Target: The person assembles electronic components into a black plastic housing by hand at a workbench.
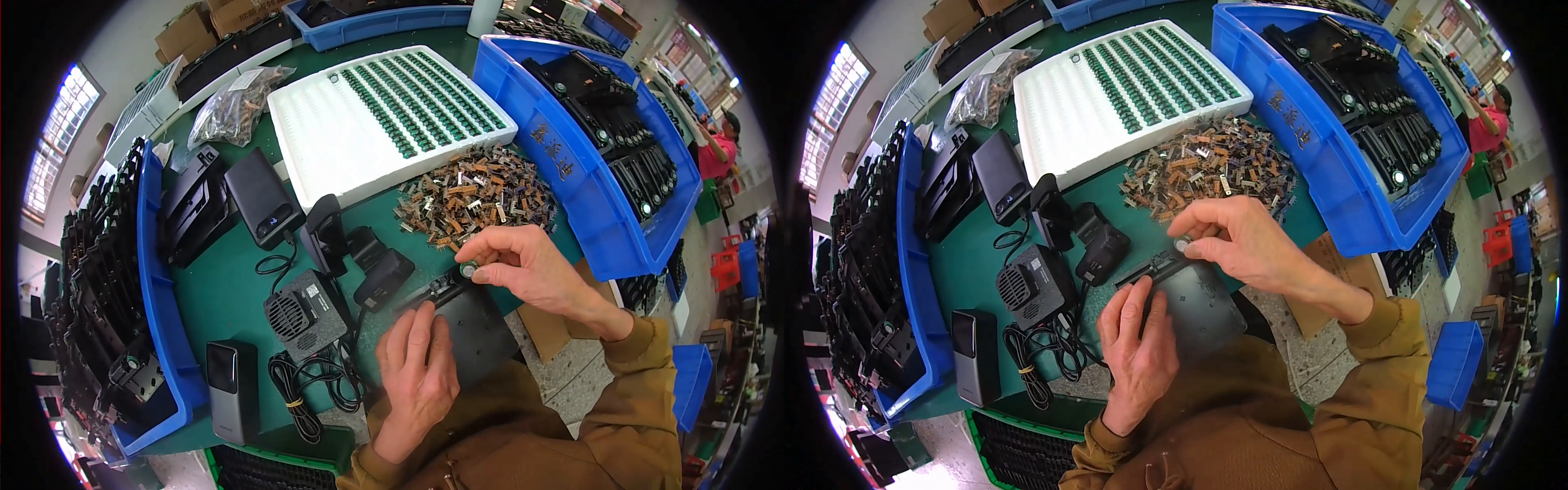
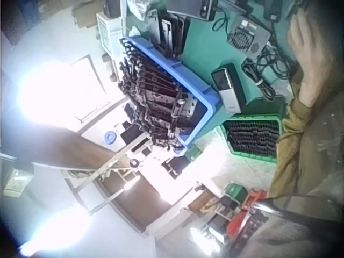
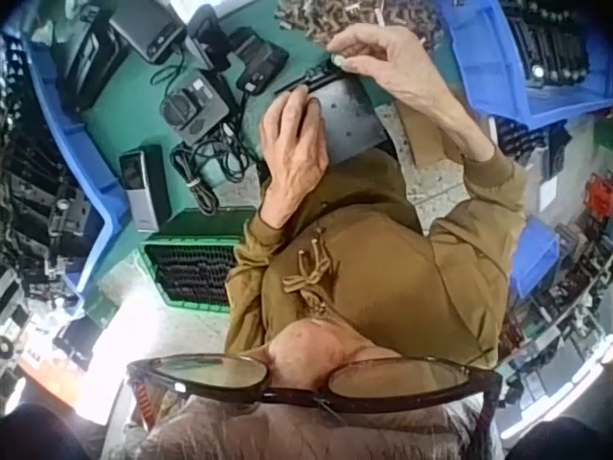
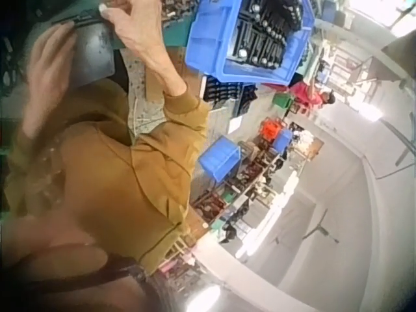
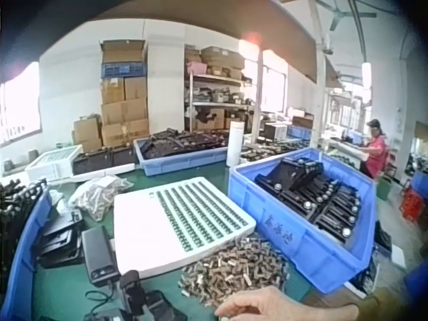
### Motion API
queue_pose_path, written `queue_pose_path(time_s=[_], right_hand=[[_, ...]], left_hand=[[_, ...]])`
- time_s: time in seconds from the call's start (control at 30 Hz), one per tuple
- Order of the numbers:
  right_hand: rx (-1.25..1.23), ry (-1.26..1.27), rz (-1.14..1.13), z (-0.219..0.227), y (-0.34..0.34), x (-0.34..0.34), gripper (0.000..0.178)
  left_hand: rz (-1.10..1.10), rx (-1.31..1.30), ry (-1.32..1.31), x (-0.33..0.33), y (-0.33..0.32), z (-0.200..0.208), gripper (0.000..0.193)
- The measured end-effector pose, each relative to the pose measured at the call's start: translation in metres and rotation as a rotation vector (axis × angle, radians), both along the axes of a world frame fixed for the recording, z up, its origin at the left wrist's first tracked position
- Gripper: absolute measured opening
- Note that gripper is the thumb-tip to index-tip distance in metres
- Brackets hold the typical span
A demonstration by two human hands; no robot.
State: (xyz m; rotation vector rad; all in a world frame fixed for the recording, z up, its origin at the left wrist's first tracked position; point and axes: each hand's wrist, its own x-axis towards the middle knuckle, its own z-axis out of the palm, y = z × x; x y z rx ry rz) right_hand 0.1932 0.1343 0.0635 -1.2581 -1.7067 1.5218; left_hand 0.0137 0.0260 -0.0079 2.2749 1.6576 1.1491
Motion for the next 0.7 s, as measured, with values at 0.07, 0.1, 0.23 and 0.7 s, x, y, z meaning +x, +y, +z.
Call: queue_pose_path(time_s=[0.07,0.1,0.23,0.7], right_hand=[[0.099,-0.058,-0.077,-0.010,-0.005,0.000,0.018],[0.127,-0.047,-0.097,-0.014,-0.006,-0.001,0.018],[0.117,-0.057,-0.084,-0.018,-0.002,-0.006,0.019],[0.319,-0.174,-0.051,-0.032,-0.007,-0.003,0.021]], left_hand=[[-0.006,-0.015,0.011,0.000,0.000,0.003,0.034],[-0.006,-0.014,0.011,0.000,0.000,0.002,0.034],[-0.001,-0.025,0.010,-0.001,0.001,0.000,0.035],[0.002,-0.049,0.038,-0.003,0.000,0.003,0.035]])
